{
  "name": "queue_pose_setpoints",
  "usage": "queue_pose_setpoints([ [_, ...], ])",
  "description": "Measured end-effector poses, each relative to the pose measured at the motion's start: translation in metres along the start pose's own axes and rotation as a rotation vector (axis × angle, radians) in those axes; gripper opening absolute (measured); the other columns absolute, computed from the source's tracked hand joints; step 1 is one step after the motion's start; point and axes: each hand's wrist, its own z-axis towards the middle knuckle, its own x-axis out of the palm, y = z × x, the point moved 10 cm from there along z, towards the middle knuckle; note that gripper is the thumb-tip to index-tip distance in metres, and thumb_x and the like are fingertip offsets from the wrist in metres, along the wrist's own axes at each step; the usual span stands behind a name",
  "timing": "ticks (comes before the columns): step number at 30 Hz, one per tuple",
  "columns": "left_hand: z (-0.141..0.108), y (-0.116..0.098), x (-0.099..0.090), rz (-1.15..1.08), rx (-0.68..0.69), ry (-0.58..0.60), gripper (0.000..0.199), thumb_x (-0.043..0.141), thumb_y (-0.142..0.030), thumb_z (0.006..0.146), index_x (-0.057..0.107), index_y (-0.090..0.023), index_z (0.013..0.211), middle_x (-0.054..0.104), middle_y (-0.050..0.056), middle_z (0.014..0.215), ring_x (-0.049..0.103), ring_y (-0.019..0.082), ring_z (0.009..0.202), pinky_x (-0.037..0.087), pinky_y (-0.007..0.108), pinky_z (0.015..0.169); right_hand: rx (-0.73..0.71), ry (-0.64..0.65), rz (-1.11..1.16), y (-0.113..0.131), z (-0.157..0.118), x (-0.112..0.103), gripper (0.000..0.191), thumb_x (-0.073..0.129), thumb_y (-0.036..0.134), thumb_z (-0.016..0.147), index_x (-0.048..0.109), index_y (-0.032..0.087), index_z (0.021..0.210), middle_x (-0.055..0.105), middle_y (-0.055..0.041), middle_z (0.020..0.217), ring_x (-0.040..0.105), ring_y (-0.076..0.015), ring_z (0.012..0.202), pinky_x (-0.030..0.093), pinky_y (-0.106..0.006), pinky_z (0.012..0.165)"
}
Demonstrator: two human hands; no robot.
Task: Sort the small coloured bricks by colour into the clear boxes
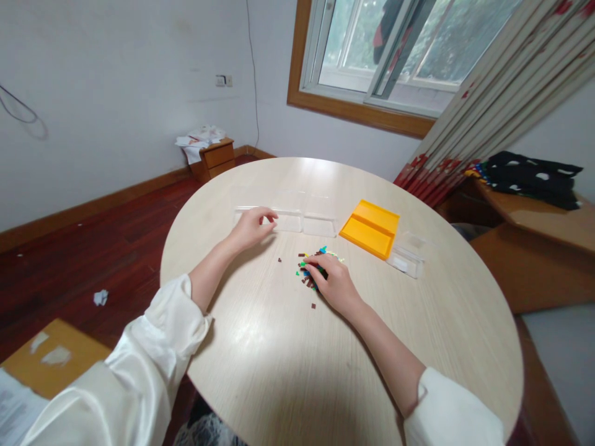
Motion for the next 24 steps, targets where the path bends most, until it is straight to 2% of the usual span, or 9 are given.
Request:
queue_pose_setpoints([
  [2, -0.009, -0.022, 0.027, -0.091, 0.094, 0.184, 0.017, 0.058, -0.022, 0.073, 0.066, -0.014, 0.086, 0.066, 0.004, 0.081, 0.049, 0.012, 0.067, 0.039, 0.024, 0.065, 0.034, -0.025, 0.007, -0.004, 0.0, -0.002, 0.012, 0.051, 0.023, 0.086, 0.062, 0.021, 0.087, 0.069, -0.0058, 0.084, 0.061, -0.0195, 0.079, 0.046, -0.036, 0.074],
  [5, -0.026, -0.048, 0.058, -0.219, 0.15, 0.411, 0.017, 0.062, -0.025, 0.072, 0.066, -0.014, 0.085, 0.064, 0.003, 0.076, 0.047, 0.011, 0.064, 0.037, 0.022, 0.061, 0.088, -0.039, 0.015, -0.008, 0.001, -0.003, 0.007, 0.053, 0.022, 0.085, 0.06, 0.021, 0.085, 0.068, -0.0048, 0.081, 0.061, -0.0189, 0.076, 0.046, -0.034, 0.072],
  [8, -0.039, -0.063, 0.074, -0.307, 0.176, 0.536, 0.017, 0.064, -0.025, 0.072, 0.067, -0.015, 0.085, 0.063, 0.002, 0.074, 0.049, 0.011, 0.066, 0.037, 0.022, 0.061, 0.109, -0.048, 0.033, -0.009, 0.002, -0.004, 0.006, 0.052, 0.023, 0.085, 0.058, 0.022, 0.085, 0.067, -0.0037, 0.078, 0.061, -0.0183, 0.075, 0.047, -0.033, 0.07],
  [13, -0.041, -0.06, 0.077, -0.358, 0.143, 0.527, 0.014, 0.062, -0.025, 0.073, 0.067, -0.013, 0.078, 0.06, 0.001, 0.069, 0.048, 0.01, 0.064, 0.036, 0.021, 0.06, 0.12, -0.057, 0.098, -0.011, 0.001, -0.003, 0.005, 0.051, 0.023, 0.084, 0.056, 0.022, 0.086, 0.066, -0.0032, 0.078, 0.062, -0.0175, 0.073, 0.047, -0.03, 0.067],
  [18, -0.033, -0.054, 0.068, -0.343, 0.103, 0.476, 0.013, 0.061, -0.023, 0.073, 0.067, -0.013, 0.075, 0.057, -0.001, 0.061, 0.043, 0.008, 0.058, 0.033, 0.021, 0.056, 0.088, -0.045, 0.023, -0.004, 0.001, -0.005, 0.004, 0.053, 0.021, 0.084, 0.056, 0.021, 0.086, 0.065, -0.0037, 0.078, 0.06, -0.0178, 0.074, 0.044, -0.032, 0.069],
  [22, -0.024, -0.045, 0.054, -0.306, 0.042, 0.362, 0.01, 0.06, -0.019, 0.07, 0.067, -0.013, 0.074, 0.057, -0.002, 0.061, 0.041, 0.008, 0.056, 0.032, 0.021, 0.056, -0.016, 0.069, -0.097, 0.009, 0.001, 0.004, 0.002, 0.06, 0.022, 0.08, 0.06, 0.021, 0.081, 0.066, -0.0044, 0.082, 0.058, -0.0206, 0.083, 0.039, -0.036, 0.076],
  [24, -0.022, -0.042, 0.052, -0.303, 0.026, 0.342, 0.012, 0.06, -0.021, 0.07, 0.067, -0.013, 0.076, 0.058, -0.001, 0.063, 0.041, 0.008, 0.056, 0.033, 0.021, 0.056, -0.054, 0.117, -0.114, 0.013, -0.001, 0.01, 0.003, 0.062, 0.022, 0.078, 0.062, 0.021, 0.081, 0.066, -0.0052, 0.089, 0.056, -0.0218, 0.09, 0.038, -0.038, 0.08],
])
